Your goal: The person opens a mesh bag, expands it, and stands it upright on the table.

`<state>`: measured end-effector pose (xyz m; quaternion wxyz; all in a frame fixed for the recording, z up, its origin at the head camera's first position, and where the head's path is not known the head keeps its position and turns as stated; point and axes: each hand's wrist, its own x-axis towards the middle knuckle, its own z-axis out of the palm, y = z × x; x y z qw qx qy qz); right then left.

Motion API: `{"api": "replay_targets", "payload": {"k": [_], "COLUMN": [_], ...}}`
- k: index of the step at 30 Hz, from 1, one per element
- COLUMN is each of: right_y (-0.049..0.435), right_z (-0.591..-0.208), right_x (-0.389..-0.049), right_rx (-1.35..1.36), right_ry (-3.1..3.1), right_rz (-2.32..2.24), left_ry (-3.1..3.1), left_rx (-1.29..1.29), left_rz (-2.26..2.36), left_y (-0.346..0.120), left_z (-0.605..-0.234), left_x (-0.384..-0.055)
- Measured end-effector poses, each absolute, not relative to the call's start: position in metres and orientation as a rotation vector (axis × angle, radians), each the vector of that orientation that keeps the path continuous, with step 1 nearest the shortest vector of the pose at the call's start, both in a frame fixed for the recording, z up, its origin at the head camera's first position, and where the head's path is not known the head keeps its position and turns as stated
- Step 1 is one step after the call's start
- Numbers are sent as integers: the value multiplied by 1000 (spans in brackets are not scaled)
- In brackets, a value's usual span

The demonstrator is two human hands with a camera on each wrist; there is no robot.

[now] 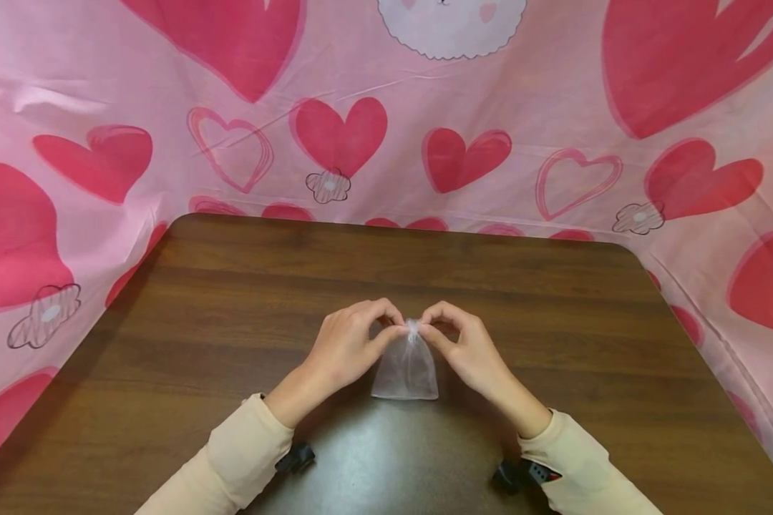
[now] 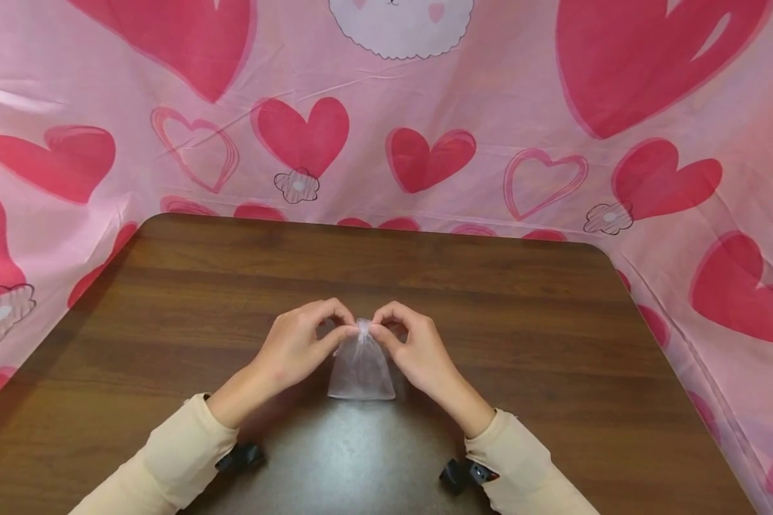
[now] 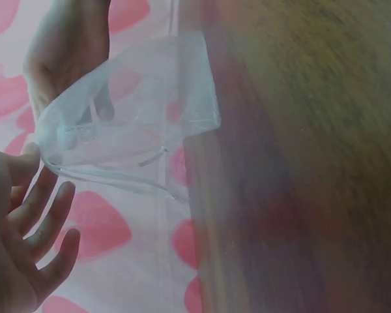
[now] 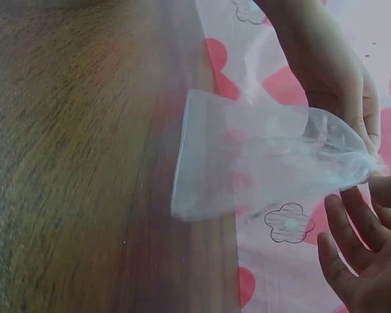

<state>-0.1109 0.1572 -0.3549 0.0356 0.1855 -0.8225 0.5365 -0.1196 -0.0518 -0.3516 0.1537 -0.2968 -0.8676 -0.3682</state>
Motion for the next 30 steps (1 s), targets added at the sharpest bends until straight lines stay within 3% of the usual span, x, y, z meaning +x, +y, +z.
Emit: {"api": "replay_targets", "payload": {"k": [30], "right_y": [165], "right_z": [-355], "right_x": [-111], "right_rx": [577], "right_ry": [-2453], "right_rz": [1606], "left_ry": [-2549], "left_rx": [-787], "left_rz": [-1016], "left_y": [-58], "left_z": [-350], "left_x": [-121]}}
